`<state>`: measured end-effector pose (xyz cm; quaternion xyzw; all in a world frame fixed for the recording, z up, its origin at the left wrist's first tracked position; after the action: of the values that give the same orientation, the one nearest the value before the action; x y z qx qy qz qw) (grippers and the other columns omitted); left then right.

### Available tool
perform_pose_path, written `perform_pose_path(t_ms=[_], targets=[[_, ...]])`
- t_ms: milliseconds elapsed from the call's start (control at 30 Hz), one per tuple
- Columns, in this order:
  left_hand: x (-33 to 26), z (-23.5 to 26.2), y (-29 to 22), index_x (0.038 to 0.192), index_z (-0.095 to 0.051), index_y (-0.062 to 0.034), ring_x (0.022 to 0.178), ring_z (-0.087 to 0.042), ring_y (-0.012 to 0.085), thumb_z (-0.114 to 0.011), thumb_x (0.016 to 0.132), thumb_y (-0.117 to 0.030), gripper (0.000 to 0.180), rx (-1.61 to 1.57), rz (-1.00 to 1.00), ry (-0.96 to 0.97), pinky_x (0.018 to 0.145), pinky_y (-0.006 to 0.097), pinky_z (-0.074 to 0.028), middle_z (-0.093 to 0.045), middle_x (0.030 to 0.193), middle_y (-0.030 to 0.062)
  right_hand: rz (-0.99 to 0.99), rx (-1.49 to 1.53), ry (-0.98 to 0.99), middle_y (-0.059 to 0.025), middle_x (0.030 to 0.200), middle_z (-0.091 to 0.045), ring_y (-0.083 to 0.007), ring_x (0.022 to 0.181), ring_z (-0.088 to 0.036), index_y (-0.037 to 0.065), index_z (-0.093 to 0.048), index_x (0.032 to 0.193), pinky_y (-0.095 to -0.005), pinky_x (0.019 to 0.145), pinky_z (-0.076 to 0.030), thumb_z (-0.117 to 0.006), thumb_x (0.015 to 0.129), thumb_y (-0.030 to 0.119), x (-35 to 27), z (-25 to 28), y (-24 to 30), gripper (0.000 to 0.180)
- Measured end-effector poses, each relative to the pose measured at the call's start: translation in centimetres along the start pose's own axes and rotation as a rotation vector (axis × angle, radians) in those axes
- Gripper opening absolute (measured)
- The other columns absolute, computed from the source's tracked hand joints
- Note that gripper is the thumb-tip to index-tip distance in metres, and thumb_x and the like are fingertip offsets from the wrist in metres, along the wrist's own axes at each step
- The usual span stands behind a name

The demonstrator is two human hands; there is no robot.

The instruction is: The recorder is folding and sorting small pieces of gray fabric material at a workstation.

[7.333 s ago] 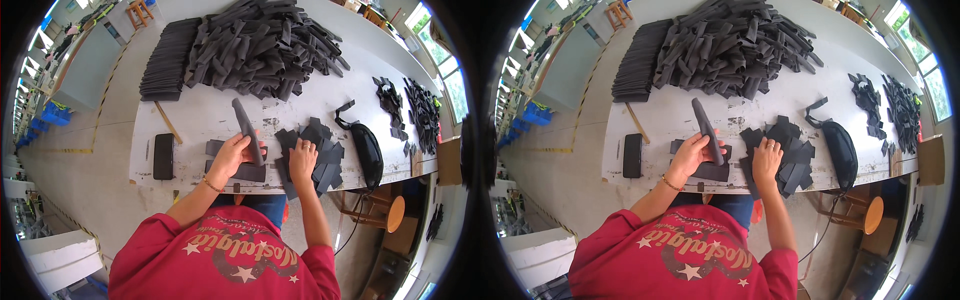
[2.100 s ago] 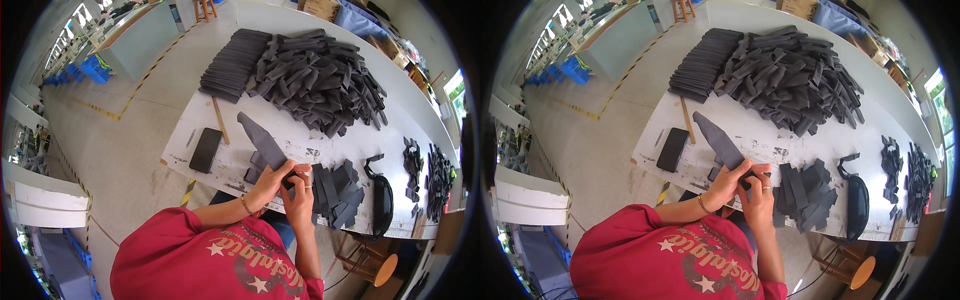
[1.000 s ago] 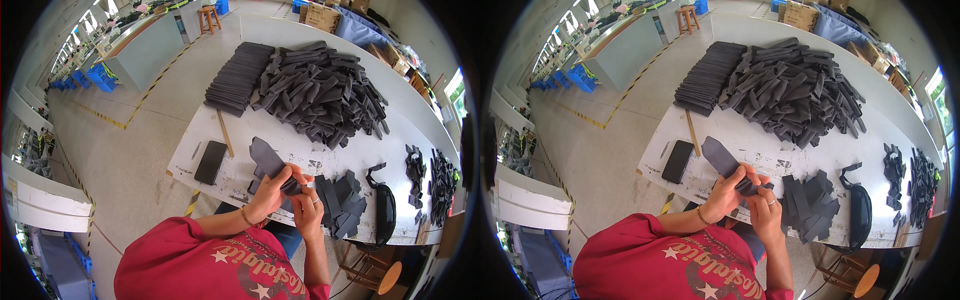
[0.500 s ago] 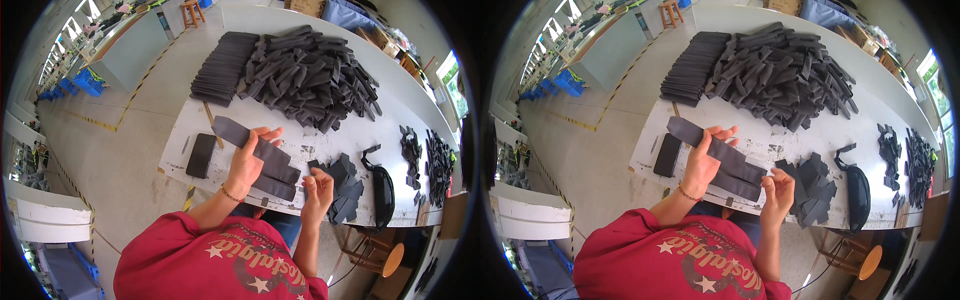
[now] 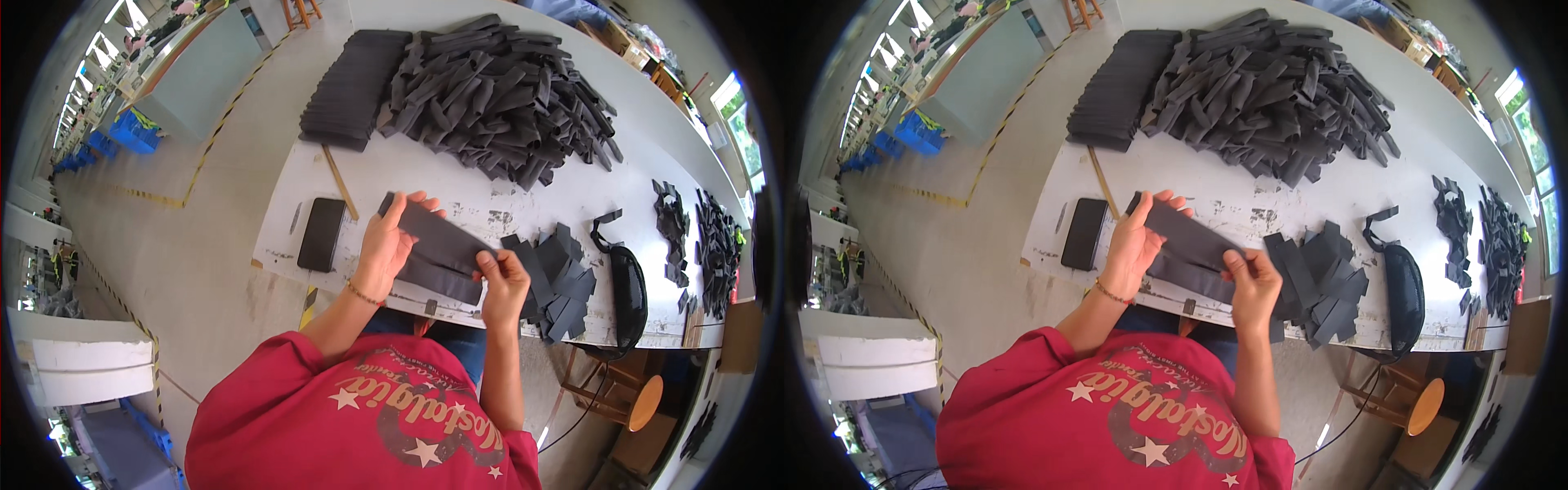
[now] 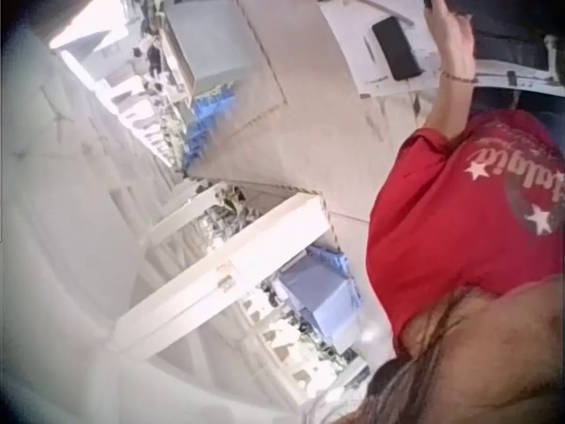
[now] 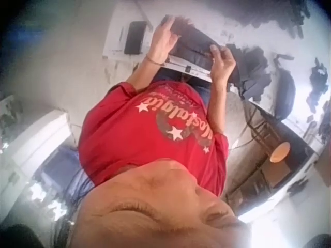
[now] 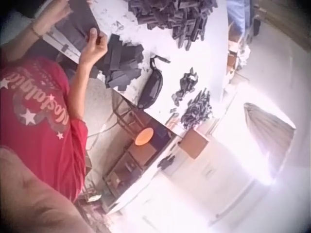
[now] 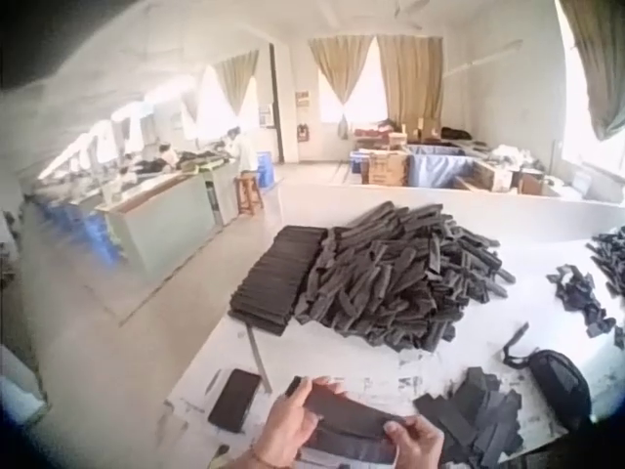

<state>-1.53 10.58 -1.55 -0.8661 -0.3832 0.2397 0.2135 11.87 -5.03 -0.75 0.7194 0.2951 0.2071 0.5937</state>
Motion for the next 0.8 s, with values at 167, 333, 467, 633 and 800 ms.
perform_pose_path(t_ms=[167, 333, 467, 633, 800], targets=[[1.4, 2.9, -1.2, 0.101, -0.072, -0.0021, 0.074, -0.059, 0.0075, -0.068, 0.091, -0.022, 0.023, 0.656, -0.112, -0.116, 0.065, 0.019, -0.045, -0.067, 0.088, 0.0002, -0.119, -0.046, -0.052, 0.0019, 0.069, -0.057, -0.006, 0.058, -0.05, 0.001, -0.064, 0.082, -0.0211, 0.053, -0.041, -0.073, 0.087, 0.011, 1.5, 2.6, -2.8, 0.014], [2.9, 4.9, -0.7, 0.09, -0.074, -0.0029, 0.069, -0.054, 0.0077, -0.077, 0.08, -0.009, 0.012, 1.175, -0.46, 0.015, 0.063, 0.022, -0.044, -0.066, 0.083, 0.0015, 0.023, -0.525, -0.144, 0.0034, 0.067, -0.051, -0.0065, 0.062, -0.048, -0.002, -0.064, 0.086, -0.0229, 0.055, -0.039, -0.079, 0.08, 0.014, 2.0, 4.0, -5.7, 0.023], [3.3, 6.1, 0.1, 0.085, -0.073, -0.0033, 0.066, -0.055, 0.0124, -0.078, 0.077, -0.008, 0.01, 1.343, -0.487, -0.028, 0.064, 0.025, -0.046, -0.061, 0.077, 0.0039, -0.007, -0.69, -0.188, -0.0016, 0.066, -0.054, -0.0112, 0.061, -0.049, 0.0, -0.064, 0.092, -0.0276, 0.058, -0.042, -0.081, 0.075, 0.015, 1.9, 3.5, -6.6, 0.029], [3.2, 5.5, 0.1, 0.084, -0.071, -0.0041, 0.07, -0.058, 0.0217, -0.078, 0.074, -0.012, 0.015, 1.501, -0.645, -0.038, 0.067, 0.034, -0.049, -0.058, 0.077, 0.0065, 0.071, -0.981, -0.135, -0.0094, 0.074, -0.059, -0.0263, 0.069, -0.059, 0.004, -0.061, 0.102, -0.037, 0.065, -0.047, -0.077, 0.079, 0.021, 1.5, 2.7, -5.8, 0.033], [7.2, 1.6, 0.1, 0.088, -0.068, -0.0014, 0.062, -0.058, 0.015, -0.072, 0.085, -0.017, 0.016, 1.128, -0.624, 0.025, 0.059, 0.029, -0.047, -0.065, 0.074, 0.0068, 0.304, -1.005, -0.214, -0.0125, 0.082, -0.06, -0.0301, 0.075, -0.06, 0.004, -0.062, 0.096, -0.0398, 0.067, -0.047, -0.067, 0.086, 0.012, 1.4, 6.0, -2.9, 0.014]])
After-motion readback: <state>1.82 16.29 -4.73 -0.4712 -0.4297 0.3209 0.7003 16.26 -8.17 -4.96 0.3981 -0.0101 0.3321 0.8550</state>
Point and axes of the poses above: each hand's wrist, its own x-axis towards the middle knuckle, its own z-axis out of the back of the hand, y = z × x, the point moved 6 cm from there along x, towards the middle knuckle
